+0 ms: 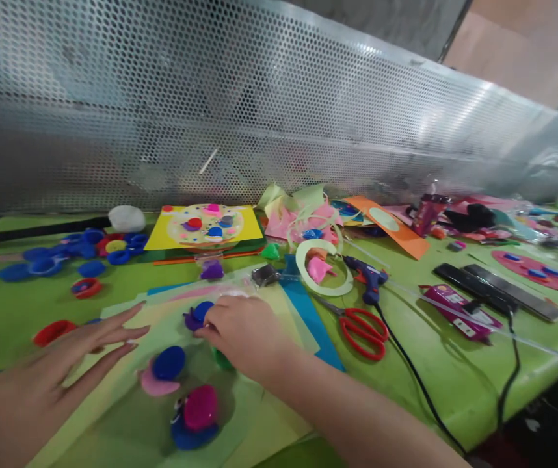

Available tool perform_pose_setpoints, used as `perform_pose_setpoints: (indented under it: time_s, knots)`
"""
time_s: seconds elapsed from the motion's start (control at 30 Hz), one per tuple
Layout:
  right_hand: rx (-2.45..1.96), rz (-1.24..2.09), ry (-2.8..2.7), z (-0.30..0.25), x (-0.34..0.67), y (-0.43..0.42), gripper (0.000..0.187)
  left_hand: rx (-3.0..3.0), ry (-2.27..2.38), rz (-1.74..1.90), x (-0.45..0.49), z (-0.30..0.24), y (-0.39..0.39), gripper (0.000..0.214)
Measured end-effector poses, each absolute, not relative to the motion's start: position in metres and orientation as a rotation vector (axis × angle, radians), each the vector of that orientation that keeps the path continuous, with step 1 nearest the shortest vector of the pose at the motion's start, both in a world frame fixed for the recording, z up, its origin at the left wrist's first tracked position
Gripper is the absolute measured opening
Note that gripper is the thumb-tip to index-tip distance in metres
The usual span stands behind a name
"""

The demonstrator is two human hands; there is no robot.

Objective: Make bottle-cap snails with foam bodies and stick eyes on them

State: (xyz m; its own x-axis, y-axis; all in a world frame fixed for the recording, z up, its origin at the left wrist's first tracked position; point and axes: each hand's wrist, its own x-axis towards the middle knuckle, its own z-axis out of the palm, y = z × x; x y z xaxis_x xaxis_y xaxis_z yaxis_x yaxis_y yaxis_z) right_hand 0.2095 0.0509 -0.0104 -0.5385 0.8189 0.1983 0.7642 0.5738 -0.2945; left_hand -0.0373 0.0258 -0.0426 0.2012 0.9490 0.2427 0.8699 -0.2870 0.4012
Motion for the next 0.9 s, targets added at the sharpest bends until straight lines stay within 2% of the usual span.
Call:
perform_pose_setpoints:
  time_s: [0.13, 0.3, 0.47, 0.77, 0.9]
  knots:
    - [-1.355, 0.267, -2.473, -0.012, 0.21, 0.053, 0.023, 2.229, 1.703, 0.615, -0.026, -0.027, 0.023, 0.033]
    - [-1.35, 0.314, -2.42, -0.015, 0.212, 0.052, 0.008, 2.076, 1.86, 0.628, -0.02, -0.021, 0.025, 0.034]
    - [-1.338, 0.332, -2.394, -0.016, 0.211, 0.048, 0.003, 1.999, 1.867, 0.602, -0.018, -0.024, 0.025, 0.041]
    - [-1.33, 0.257, -2.435, -0.012, 0.207, 0.041, 0.016, 2.036, 1.817, 0.567, -0.02, -0.023, 0.026, 0.04]
    - [-1.332, 0.217, -2.446, -0.015, 0.209, 0.043, 0.017, 2.036, 1.767, 0.434, -0.022, -0.02, 0.03, 0.041]
